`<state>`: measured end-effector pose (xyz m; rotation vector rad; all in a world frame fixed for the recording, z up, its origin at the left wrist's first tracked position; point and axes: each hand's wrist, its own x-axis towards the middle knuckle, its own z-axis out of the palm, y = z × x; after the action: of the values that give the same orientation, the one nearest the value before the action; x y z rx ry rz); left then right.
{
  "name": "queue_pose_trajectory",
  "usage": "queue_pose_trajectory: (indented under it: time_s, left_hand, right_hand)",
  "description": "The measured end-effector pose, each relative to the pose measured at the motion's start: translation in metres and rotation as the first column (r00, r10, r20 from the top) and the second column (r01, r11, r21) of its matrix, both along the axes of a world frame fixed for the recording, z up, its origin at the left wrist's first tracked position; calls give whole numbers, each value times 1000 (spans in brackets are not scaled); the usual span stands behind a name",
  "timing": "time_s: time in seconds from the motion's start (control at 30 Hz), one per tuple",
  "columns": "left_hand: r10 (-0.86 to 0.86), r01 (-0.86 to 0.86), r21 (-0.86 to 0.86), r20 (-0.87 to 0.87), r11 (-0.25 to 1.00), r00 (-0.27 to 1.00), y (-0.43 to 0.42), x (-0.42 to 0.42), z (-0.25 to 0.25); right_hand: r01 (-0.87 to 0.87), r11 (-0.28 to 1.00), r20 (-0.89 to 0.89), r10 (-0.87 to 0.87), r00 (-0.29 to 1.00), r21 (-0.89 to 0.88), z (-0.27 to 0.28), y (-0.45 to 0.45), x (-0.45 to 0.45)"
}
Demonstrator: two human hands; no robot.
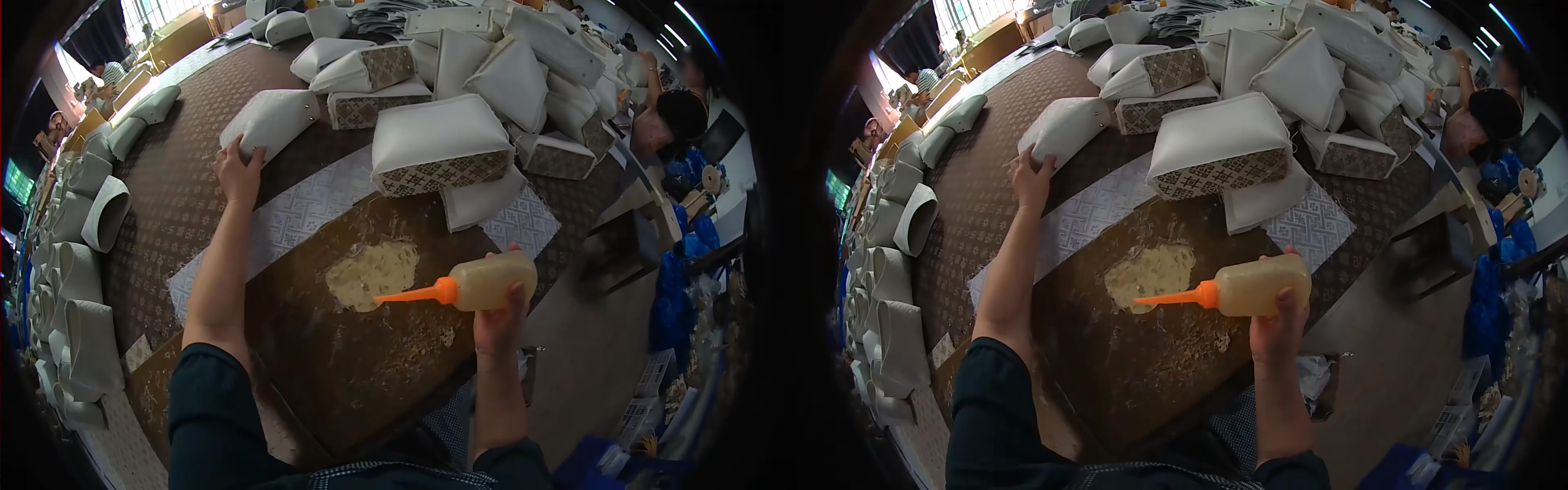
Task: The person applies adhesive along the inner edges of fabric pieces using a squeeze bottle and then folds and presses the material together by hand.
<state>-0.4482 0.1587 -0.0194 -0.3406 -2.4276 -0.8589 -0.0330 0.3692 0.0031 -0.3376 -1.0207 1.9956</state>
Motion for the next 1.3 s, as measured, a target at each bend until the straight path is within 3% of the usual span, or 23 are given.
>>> queue_pose_trajectory:
  time_s: [0.3, 0.4, 0.5, 0.53, 0.6, 0.63, 0.7, 0.8, 0.83, 0.93, 0.97, 1.07, 1.3]
  left_hand:
    - [-254, 255, 146, -23, 956, 967, -65, 64, 26]
    - [-555, 460, 433, 118, 775, 823, -108, 128, 53]
    - [-786, 599, 557, 176, 576, 593, -150, 173, 67]
    - [-802, 681, 448, 162, 579, 575, -157, 186, 71]
    - [-672, 599, 316, 225, 736, 706, -167, 200, 59]
    - [-656, 586, 298, 288, 754, 697, -167, 208, 55]
    - [-694, 426, 562, 447, 709, 564, -156, 236, 58]
    - [-723, 499, 541, 363, 677, 587, -133, 261, 52]
    - [-628, 439, 452, 496, 777, 600, -126, 268, 66]
    - [-792, 398, 696, 432, 597, 432, -114, 259, 63]
    - [-873, 388, 795, 345, 467, 345, -109, 261, 63]
    - [-923, 377, 842, 363, 385, 132, -98, 262, 57]
    - [-828, 454, 695, 506, 557, 241, -86, 285, 75]
  right_hand:
    - [-44, 999, -108, 41, 993, -27, -11, 5, 4]
    - [-39, 998, -161, 30, 986, -51, -11, -3, 15]
    - [-17, 991, -232, -13, 973, -130, -7, -22, 39]
    - [-2, 989, -241, -35, 970, -150, -5, -28, 51]
    - [34, 984, -246, -76, 966, -172, -8, -42, 78]
    - [66, 985, -220, -101, 970, -157, -8, -49, 93]
    - [123, 986, -199, -143, 970, -110, -5, -60, 112]
    - [236, 971, -108, -237, 965, -26, 0, -78, 137]
    - [259, 966, -105, -258, 960, -6, -1, -83, 143]
    - [306, 952, -99, -302, 948, 31, -2, -96, 153]
    - [315, 948, -95, -311, 946, 35, -1, -99, 155]
    - [373, 924, -55, -370, 928, 81, 0, -107, 163]
    - [437, 861, 68, -468, 881, 260, -3, -105, 169]
